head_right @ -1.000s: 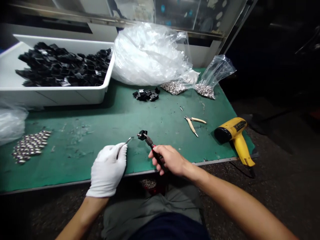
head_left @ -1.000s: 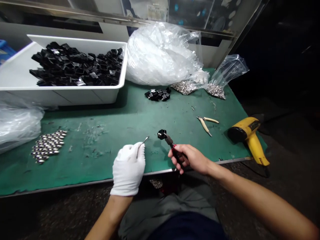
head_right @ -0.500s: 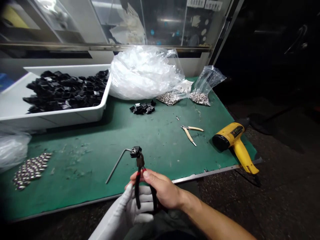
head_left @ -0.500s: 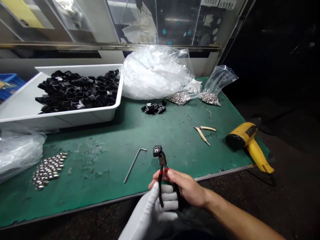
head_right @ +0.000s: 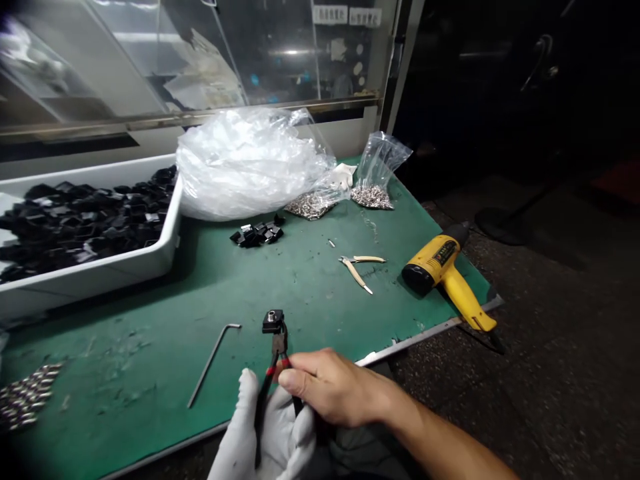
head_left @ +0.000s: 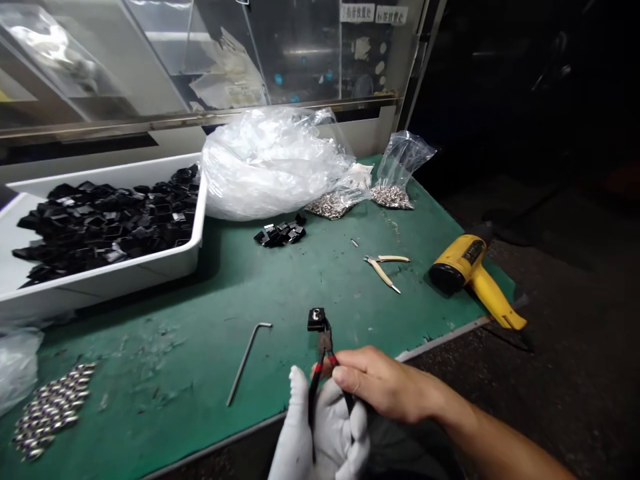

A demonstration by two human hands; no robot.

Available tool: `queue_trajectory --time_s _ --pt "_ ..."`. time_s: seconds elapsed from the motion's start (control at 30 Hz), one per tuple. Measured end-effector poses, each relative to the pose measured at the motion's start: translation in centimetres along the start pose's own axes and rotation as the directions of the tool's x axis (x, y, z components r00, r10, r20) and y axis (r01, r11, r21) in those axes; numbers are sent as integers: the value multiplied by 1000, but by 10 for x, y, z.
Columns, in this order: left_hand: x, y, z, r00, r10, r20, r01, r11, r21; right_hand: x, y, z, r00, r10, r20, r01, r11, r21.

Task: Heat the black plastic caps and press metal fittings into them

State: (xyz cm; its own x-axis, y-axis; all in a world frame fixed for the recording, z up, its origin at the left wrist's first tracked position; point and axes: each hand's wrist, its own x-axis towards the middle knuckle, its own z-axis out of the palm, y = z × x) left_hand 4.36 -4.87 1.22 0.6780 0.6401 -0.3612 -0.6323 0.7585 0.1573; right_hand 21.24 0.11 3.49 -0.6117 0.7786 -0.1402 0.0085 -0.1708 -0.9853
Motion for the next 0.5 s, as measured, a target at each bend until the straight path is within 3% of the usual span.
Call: queue_trajectory --time_s 0.03,0.07,0.1,0.13,0.17,0.2,0.23,0.3,0.37,0.43,0.5 --pt "2 4 0 1000 5 -9 -5 1000 12 -9 -2 -10 985 -69 -160 33 976 -217" --pt "3 9 0 1000 12 -24 -11 1000 27 -20 -3 -23 924 -186 -335 32 909 -416" --pt "3 15 -1 999 20 -43 -18 999 48 -33 -2 -40 816 -317 -484 2 838 -546" --pt "2 21 -2 998 28 -55 -24 997 70 -47 1 -61 660 -427 -618 -91 771 -630" --pt "-1 27 -3 998 41 -56 -36 995 91 -62 6 -84 470 -549 -691 -238 675 -699" --pt "-3 33 -5 997 59 -49 -53 993 106 -78 12 -109 345 -634 -692 -405 565 -719" --pt "-6 38 -7 997 73 -32 -69 991 115 -92 20 -134 293 -667 -685 -571 453 -685" --pt "-11 45 -12 996 86 16 -88 989 116 -117 38 -177 311 -588 -747 -779 293 -555" --pt "-15 48 -15 994 88 59 -94 990 108 -133 54 -208 349 -374 -859 -876 196 -441" --pt "-18 47 -18 993 90 74 -98 990 106 -138 63 -223 397 -217 -892 -886 161 -434" --pt "-21 46 -20 993 94 70 -101 989 111 -135 63 -226 427 -139 -893 -881 158 -446"
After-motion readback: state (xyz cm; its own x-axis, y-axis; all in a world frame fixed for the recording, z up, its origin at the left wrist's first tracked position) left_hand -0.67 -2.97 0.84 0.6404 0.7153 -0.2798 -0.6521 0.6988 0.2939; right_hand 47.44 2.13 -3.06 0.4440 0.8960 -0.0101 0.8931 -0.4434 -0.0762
